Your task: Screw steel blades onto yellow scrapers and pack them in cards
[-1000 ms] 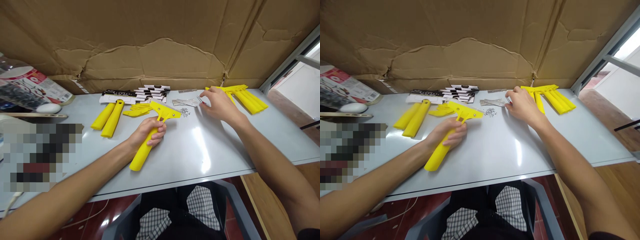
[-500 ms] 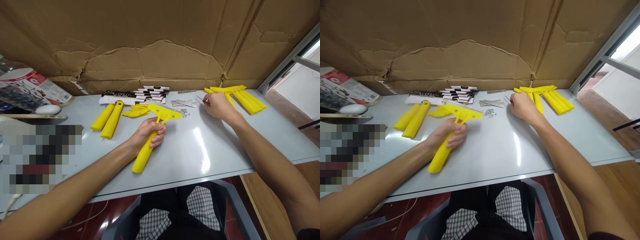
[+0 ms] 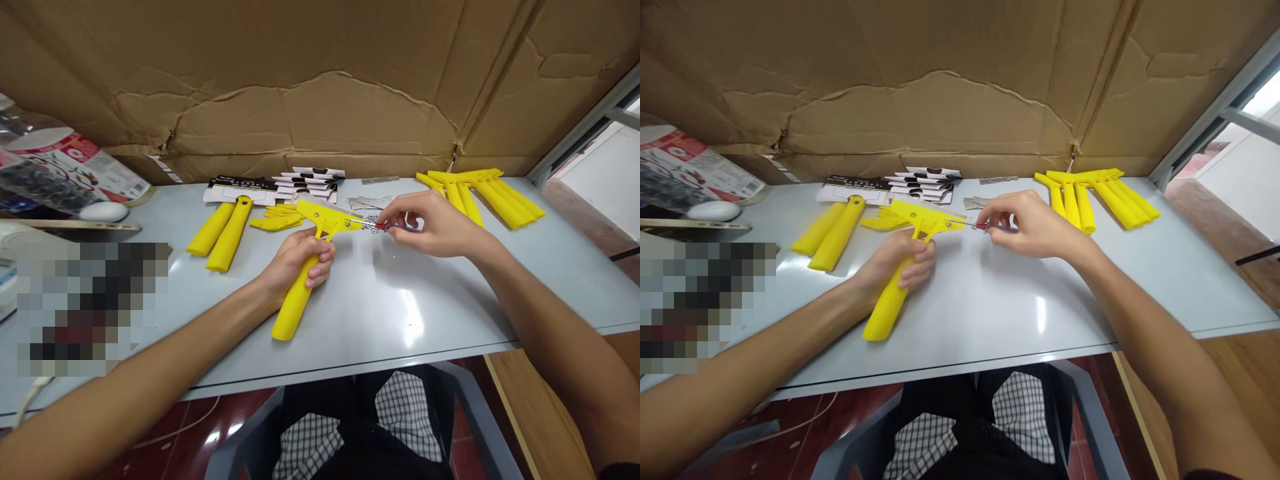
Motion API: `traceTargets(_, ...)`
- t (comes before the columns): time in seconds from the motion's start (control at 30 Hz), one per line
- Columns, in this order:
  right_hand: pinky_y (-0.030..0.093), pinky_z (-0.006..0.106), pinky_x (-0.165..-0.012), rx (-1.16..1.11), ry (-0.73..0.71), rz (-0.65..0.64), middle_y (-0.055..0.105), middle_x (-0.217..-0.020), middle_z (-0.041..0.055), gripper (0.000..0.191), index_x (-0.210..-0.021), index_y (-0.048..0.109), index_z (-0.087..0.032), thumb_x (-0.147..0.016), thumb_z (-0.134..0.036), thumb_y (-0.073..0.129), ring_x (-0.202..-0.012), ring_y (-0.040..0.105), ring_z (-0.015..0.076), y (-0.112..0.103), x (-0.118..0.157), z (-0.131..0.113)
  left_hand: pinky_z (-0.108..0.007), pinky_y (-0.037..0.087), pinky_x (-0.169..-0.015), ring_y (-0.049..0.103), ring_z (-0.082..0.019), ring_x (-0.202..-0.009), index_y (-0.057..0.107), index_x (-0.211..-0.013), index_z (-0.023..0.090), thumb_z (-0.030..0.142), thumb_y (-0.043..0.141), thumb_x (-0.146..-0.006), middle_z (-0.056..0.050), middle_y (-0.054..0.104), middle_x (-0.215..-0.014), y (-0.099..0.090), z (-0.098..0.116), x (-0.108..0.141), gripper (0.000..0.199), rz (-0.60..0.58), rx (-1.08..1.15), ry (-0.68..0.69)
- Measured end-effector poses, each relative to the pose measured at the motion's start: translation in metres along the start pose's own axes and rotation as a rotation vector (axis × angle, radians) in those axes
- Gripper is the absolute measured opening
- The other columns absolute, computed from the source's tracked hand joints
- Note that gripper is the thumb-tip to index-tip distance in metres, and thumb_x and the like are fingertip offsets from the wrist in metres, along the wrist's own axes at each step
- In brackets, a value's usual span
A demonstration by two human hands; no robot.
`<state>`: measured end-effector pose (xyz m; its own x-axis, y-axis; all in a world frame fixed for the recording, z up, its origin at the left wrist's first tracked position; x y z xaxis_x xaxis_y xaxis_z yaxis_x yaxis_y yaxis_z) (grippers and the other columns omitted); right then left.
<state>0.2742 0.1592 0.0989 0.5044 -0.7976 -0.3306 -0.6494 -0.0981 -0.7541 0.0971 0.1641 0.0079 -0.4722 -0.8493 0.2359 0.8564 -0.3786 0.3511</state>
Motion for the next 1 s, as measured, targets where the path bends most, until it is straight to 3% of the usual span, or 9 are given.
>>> traceTargets(0.33, 0.043, 0.032, -0.066, 0.011, 0.03, -0.024, 0.073, -0.077, 0.0011, 0.025, -0.096, 0.084, -0.021, -0.079, -0.018, 0.066, -0.07, 0.06, 0.0168, -0.004, 0.0, 0.002, -0.015, 0.03, -0.032, 0.037, -0.002, -0.037, 0.05, -0.065, 0.019, 0.027, 0.084, -0.065, 0.007, 0.049, -0.056, -0.001, -0.001, 0.0, 0.035, 0.008, -0.018, -0.014)
traceTargets(0.7, 0.045, 0.032, -0.065, 0.015, 0.056, -0.024, 0.077, -0.081, 0.002, 0.027, -0.098, 0.084, -0.02, -0.08, -0.018, 0.065, -0.072, 0.062, 0.0171, -0.006, 0.0, 0.005, -0.016, 0.03, -0.031, 0.037, -0.003, -0.034, 0.047, -0.068, 0.022, 0.027, 0.082, -0.07, 0.007, 0.05, -0.052, -0.003, -0.003, -0.001, 0.036, 0.004, -0.057, 0.015)
traceTargets(0.87, 0.046, 0.034, -0.069, 0.13, 0.04, -0.052, 0.081, -0.086, 0.0026, 0.027, -0.096, 0.085, -0.022, -0.083, -0.016, 0.062, -0.073, 0.066, 0.0181, -0.008, 0.001, -0.003, -0.018, 0.033, -0.032, 0.044, -0.006, -0.036, 0.047, -0.078, 0.023, 0.021, 0.084, -0.071, 0.006, 0.059, -0.058, -0.005, -0.003, 0.002, 0.038, 0.053, -0.157, 0.063)
traceTargets(1.0, 0.05, 0.035, -0.071, 0.134, 0.047, 0.032, 0.08, -0.082, 0.0024, 0.022, -0.101, 0.084, -0.023, -0.089, -0.018, 0.066, -0.071, 0.068, 0.0187, -0.015, 0.003, -0.01, -0.018, 0.034, -0.033, 0.045, -0.005, -0.037, 0.044, -0.079, 0.024, 0.019, 0.084, -0.07, 0.006, 0.06, -0.06, -0.007, -0.004, 0.003, 0.041, 0.084, -0.16, 0.053)
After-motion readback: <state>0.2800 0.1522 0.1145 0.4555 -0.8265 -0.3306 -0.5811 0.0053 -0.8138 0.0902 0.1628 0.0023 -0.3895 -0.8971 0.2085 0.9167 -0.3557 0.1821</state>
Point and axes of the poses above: each hand's wrist, its own x-axis away from the middle knuckle, its own y-axis out of the palm, z = x × y, the point moved 10 cm from there along -x, towards the middle knuckle
